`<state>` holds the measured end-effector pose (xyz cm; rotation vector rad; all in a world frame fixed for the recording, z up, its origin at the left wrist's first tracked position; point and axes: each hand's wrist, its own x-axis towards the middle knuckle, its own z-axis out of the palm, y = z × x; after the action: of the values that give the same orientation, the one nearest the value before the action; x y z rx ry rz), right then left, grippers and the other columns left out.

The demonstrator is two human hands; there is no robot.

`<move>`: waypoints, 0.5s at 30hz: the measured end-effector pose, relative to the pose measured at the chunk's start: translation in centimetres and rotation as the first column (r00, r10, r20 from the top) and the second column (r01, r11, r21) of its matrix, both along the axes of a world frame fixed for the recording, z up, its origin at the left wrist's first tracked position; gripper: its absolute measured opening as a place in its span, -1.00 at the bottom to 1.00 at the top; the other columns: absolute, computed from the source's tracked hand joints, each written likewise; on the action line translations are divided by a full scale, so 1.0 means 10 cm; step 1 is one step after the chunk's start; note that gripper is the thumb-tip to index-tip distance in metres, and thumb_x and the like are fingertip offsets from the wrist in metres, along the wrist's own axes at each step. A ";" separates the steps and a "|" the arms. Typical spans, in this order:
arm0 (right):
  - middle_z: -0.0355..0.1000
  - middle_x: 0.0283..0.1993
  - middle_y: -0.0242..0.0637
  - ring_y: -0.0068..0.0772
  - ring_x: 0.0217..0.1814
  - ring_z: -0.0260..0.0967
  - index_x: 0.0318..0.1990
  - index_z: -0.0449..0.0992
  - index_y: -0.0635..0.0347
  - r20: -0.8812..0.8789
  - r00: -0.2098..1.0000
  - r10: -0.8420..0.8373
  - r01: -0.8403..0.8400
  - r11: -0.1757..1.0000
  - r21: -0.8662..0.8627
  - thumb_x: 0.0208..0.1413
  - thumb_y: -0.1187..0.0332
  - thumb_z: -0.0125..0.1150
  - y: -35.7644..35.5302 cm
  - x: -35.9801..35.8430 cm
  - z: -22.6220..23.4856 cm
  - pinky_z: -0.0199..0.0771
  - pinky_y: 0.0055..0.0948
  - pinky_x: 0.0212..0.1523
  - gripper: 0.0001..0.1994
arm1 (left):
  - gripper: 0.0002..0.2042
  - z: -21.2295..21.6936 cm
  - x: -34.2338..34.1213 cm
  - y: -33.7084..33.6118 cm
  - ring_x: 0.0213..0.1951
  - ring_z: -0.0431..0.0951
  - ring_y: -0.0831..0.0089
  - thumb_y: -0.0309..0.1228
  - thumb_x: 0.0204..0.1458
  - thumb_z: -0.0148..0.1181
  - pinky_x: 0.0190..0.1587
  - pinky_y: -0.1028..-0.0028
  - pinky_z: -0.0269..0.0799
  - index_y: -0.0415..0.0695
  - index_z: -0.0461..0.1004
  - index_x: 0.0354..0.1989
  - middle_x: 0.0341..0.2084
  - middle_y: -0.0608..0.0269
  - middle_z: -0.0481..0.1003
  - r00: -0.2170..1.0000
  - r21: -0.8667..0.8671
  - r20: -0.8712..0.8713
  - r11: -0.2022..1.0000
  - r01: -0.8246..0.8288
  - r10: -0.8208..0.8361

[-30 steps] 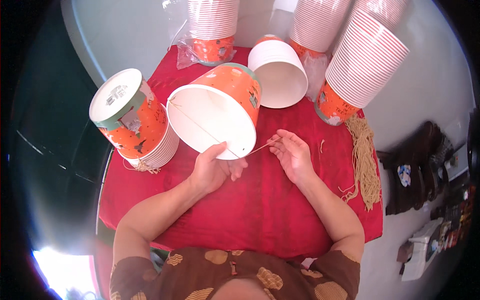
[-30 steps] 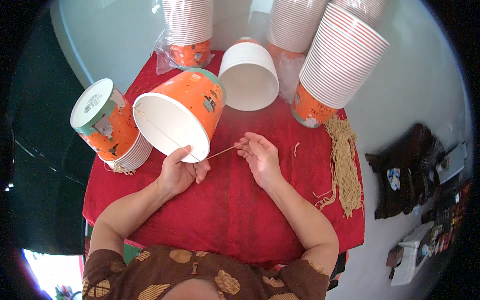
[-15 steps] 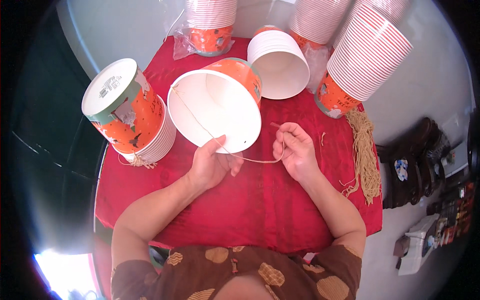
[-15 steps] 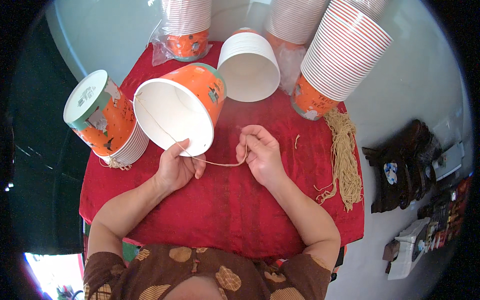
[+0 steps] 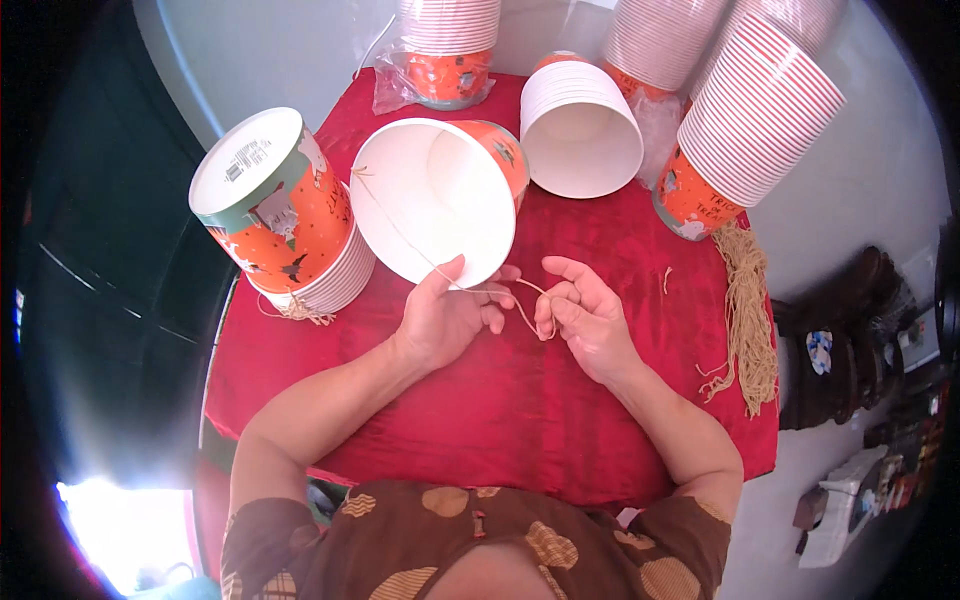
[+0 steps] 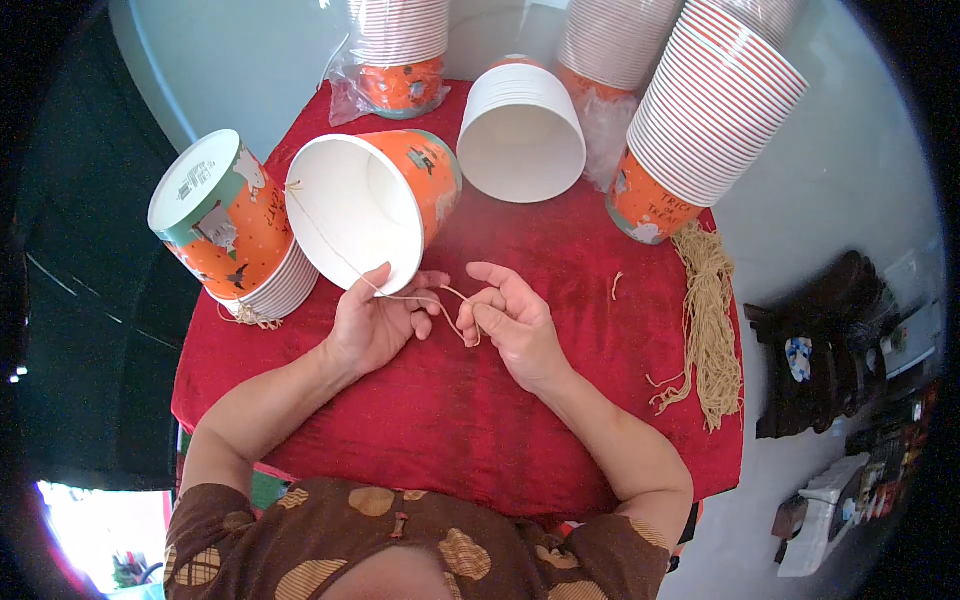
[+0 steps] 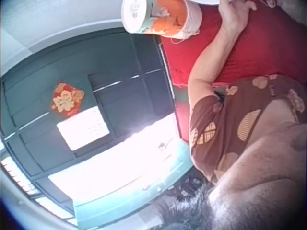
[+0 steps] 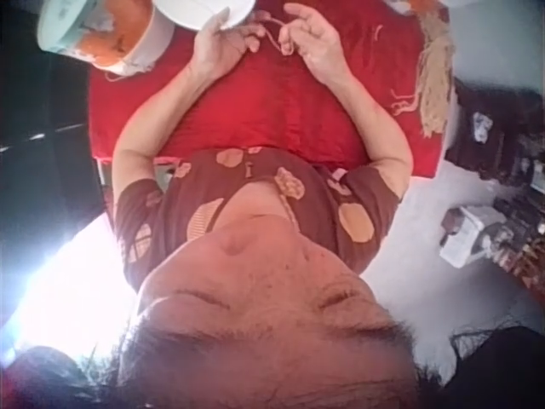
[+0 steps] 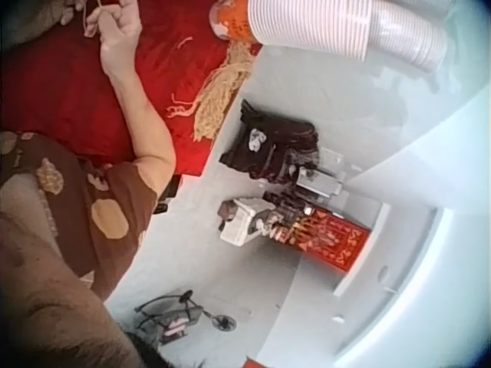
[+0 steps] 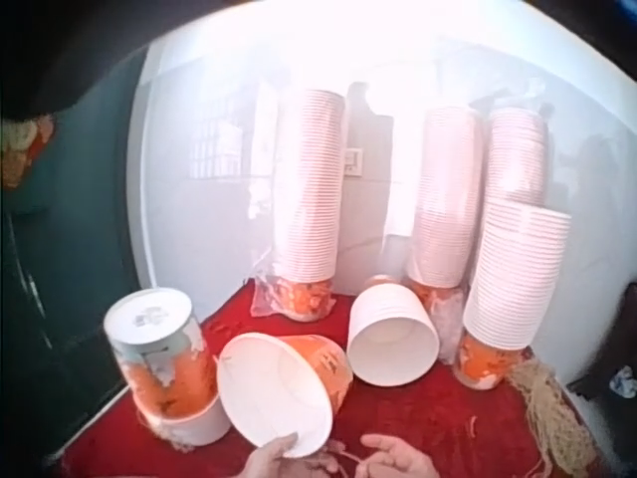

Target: Attaching string handles to small paper buckets for a trick-or-treat theme.

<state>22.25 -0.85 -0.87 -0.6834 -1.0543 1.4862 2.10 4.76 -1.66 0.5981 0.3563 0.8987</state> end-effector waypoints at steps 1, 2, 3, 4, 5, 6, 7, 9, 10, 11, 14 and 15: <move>0.44 -0.30 -0.27 -0.52 -0.34 0.35 0.21 0.14 0.36 0.027 1.000 0.007 -0.006 1.000 -0.019 0.22 0.48 0.02 -0.01 0.00 -0.01 0.40 -0.52 -0.27 -0.57 | -0.54 0.00 0.01 0.00 -0.28 0.52 0.23 -0.10 0.21 -0.19 -0.40 0.33 0.42 -0.28 0.31 0.03 -0.11 -0.06 0.45 1.000 0.001 -0.006 1.000 0.003 -0.003; 0.44 -0.30 -0.27 -0.52 -0.34 0.35 0.21 0.14 0.36 0.021 1.000 0.004 -0.003 1.000 -0.019 0.22 0.48 0.02 -0.01 -0.01 -0.03 0.40 -0.52 -0.27 -0.57 | -0.54 0.00 0.01 0.00 -0.24 0.50 0.24 -0.11 0.19 -0.16 -0.37 0.32 0.42 -0.27 0.32 0.04 -0.05 -0.06 0.42 1.000 -0.009 0.002 1.000 0.009 -0.009; 0.44 -0.30 -0.27 -0.52 -0.34 0.36 0.20 0.16 0.36 0.060 0.998 -0.006 0.007 1.000 -0.016 0.22 0.49 0.01 -0.01 -0.01 -0.03 0.40 -0.52 -0.27 -0.59 | -0.54 0.01 0.02 0.00 -0.20 0.49 0.25 -0.12 0.17 -0.14 -0.33 0.32 0.42 -0.26 0.32 0.05 0.01 -0.07 0.39 1.000 -0.019 0.011 1.000 0.016 -0.016; 0.44 -0.30 -0.27 -0.52 -0.34 0.36 0.19 0.17 0.37 0.100 0.995 -0.016 0.018 1.000 -0.014 0.23 0.49 0.00 -0.02 -0.01 -0.04 0.40 -0.52 -0.27 -0.60 | -0.54 0.02 0.02 0.00 -0.20 0.49 0.25 -0.12 0.17 -0.14 -0.33 0.32 0.42 -0.26 0.32 0.05 0.01 -0.07 0.39 1.000 -0.019 0.007 1.000 0.020 -0.020; 0.44 -0.30 -0.27 -0.52 -0.34 0.36 0.19 0.17 0.37 0.096 0.995 -0.020 0.021 1.000 -0.015 0.23 0.49 0.00 -0.02 -0.01 -0.05 0.40 -0.52 -0.27 -0.60 | -0.55 0.04 0.01 0.00 -0.20 0.49 0.26 -0.12 0.16 -0.13 -0.30 0.32 0.42 -0.25 0.32 0.04 0.03 -0.07 0.38 0.999 -0.017 0.010 0.999 0.039 -0.039; 0.44 -0.30 -0.27 -0.52 -0.34 0.36 0.19 0.18 0.37 0.082 0.997 -0.015 0.017 1.000 -0.026 0.22 0.49 0.00 -0.01 -0.01 -0.04 0.40 -0.53 -0.28 -0.61 | -0.55 0.05 0.01 -0.01 -0.20 0.48 0.28 -0.12 0.14 -0.11 -0.28 0.32 0.41 -0.24 0.33 0.03 0.05 -0.07 0.38 0.998 -0.014 0.014 0.998 0.055 -0.055; 0.44 -0.31 -0.27 -0.53 -0.35 0.36 0.18 0.18 0.38 0.069 0.998 -0.011 0.014 0.999 -0.037 0.22 0.50 0.00 -0.01 -0.01 -0.04 0.40 -0.54 -0.29 -0.62 | -0.55 0.04 0.00 -0.01 -0.20 0.48 0.28 -0.12 0.14 -0.11 -0.28 0.32 0.41 -0.24 0.33 0.03 0.05 -0.07 0.38 0.998 -0.016 0.011 0.998 0.056 -0.056; 0.44 -0.30 -0.27 -0.52 -0.36 0.37 0.17 0.20 0.36 0.059 0.998 -0.003 0.006 0.999 -0.047 0.23 0.48 0.01 0.00 0.00 -0.06 0.40 -0.54 -0.30 -0.62 | -0.55 0.00 -0.02 0.01 -0.20 0.50 0.29 -0.13 0.12 -0.11 -0.26 0.34 0.41 -0.25 0.35 0.01 0.06 -0.06 0.38 0.993 -0.002 0.043 0.994 0.111 -0.110; 0.43 -0.29 -0.27 -0.52 -0.36 0.37 0.16 0.22 0.34 0.052 0.999 0.006 -0.003 0.998 -0.055 0.23 0.47 0.02 0.00 0.01 -0.06 0.39 -0.54 -0.32 -0.63 | -0.55 0.01 -0.01 0.01 -0.20 0.50 0.29 -0.13 0.12 -0.11 -0.26 0.34 0.41 -0.25 0.35 0.01 0.06 -0.06 0.38 0.993 -0.003 0.042 0.994 0.112 -0.112; 0.43 -0.29 -0.27 -0.52 -0.36 0.37 0.16 0.22 0.34 0.051 0.999 0.004 -0.001 0.998 -0.056 0.23 0.47 0.02 0.00 0.00 -0.06 0.39 -0.54 -0.32 -0.63 | -0.56 0.03 0.00 0.00 -0.21 0.51 0.29 -0.14 0.12 -0.11 -0.25 0.35 0.42 -0.25 0.36 0.00 0.04 -0.06 0.40 0.992 -0.009 0.052 0.994 0.112 -0.111; 0.44 -0.32 -0.26 -0.53 -0.38 0.36 0.09 0.27 0.37 0.074 0.997 0.008 -0.002 0.997 -0.074 0.21 0.54 -0.03 -0.01 -0.02 -0.05 0.39 -0.55 -0.32 -0.70 | -0.56 0.04 0.01 -0.01 -0.22 0.53 0.28 -0.14 0.13 -0.12 -0.21 0.36 0.42 -0.26 0.37 -0.01 -0.03 -0.07 0.44 0.995 0.002 0.047 0.996 0.093 -0.093; 0.44 -0.32 -0.26 -0.54 -0.39 0.36 0.06 0.30 0.36 0.078 0.997 0.010 -0.002 0.994 -0.105 0.21 0.54 -0.04 -0.01 -0.02 -0.06 0.39 -0.55 -0.33 -0.73 | -0.56 0.03 0.01 -0.01 -0.23 0.53 0.27 -0.14 0.13 -0.13 -0.19 0.35 0.42 -0.27 0.37 -0.01 -0.07 -0.08 0.47 0.997 0.022 0.034 0.997 0.074 -0.075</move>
<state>22.02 -0.97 -1.47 -0.8192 -1.0443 1.5390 2.20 4.66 -1.31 0.6106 0.2917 0.8409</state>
